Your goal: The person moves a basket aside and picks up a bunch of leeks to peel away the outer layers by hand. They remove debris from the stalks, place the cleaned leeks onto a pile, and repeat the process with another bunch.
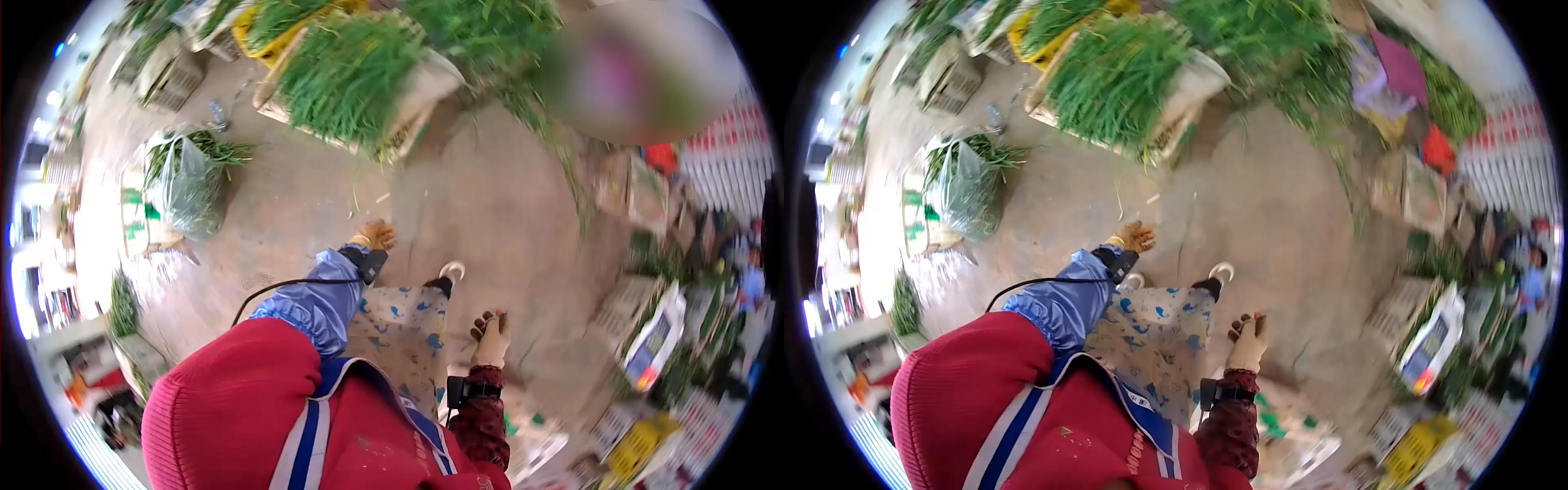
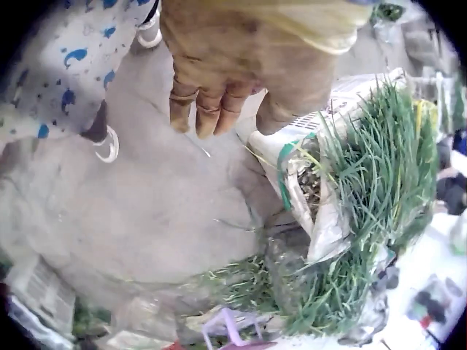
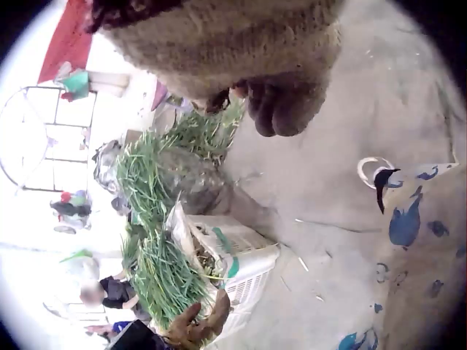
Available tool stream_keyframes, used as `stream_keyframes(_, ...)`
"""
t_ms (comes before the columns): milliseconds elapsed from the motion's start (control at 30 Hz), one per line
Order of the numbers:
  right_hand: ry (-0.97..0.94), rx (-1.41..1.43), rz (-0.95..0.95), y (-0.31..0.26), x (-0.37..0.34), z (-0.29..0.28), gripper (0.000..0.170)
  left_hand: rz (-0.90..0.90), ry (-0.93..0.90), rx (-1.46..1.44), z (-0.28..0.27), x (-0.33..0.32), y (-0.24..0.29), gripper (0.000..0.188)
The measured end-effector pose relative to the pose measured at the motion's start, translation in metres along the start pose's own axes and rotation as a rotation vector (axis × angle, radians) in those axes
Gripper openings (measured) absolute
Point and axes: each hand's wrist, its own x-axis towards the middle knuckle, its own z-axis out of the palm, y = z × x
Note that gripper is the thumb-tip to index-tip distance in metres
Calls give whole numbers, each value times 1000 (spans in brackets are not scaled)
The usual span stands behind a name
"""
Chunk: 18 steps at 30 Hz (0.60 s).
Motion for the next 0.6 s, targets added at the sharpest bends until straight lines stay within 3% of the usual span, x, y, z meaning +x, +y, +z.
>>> stream_keyframes(100, -152, -199, -56, -60, 72, 38, 32, 39, 10, -316, 52, 14, 2, 21)
stream_keyframes(167, -295, -320, -92, -93, 115, 58, 35, 162, 50, -313, 85, 14, 7, 35)
stream_keyframes(233, -386, -430, -58, -125, 157, 89, 44, 175, 34, -358, 108, 24, -3, 44)
stream_keyframes(267, -441, -506, -24, -144, 174, 104, 47, 222, -60, -413, 112, 33, -10, 48)
stream_keyframes(367, -517, -510, -6, -196, 180, 171, 55, 167, 30, -463, 168, 21, 18, 49)
stream_keyframes(467, -575, -512, 120, -215, 203, 229, 54, 140, 81, -638, 201, 32, 45, 47)
stream_keyframes(600, -604, -567, 231, -185, 282, 301, 52, 25, 10, -785, 200, 130, 66, 45)
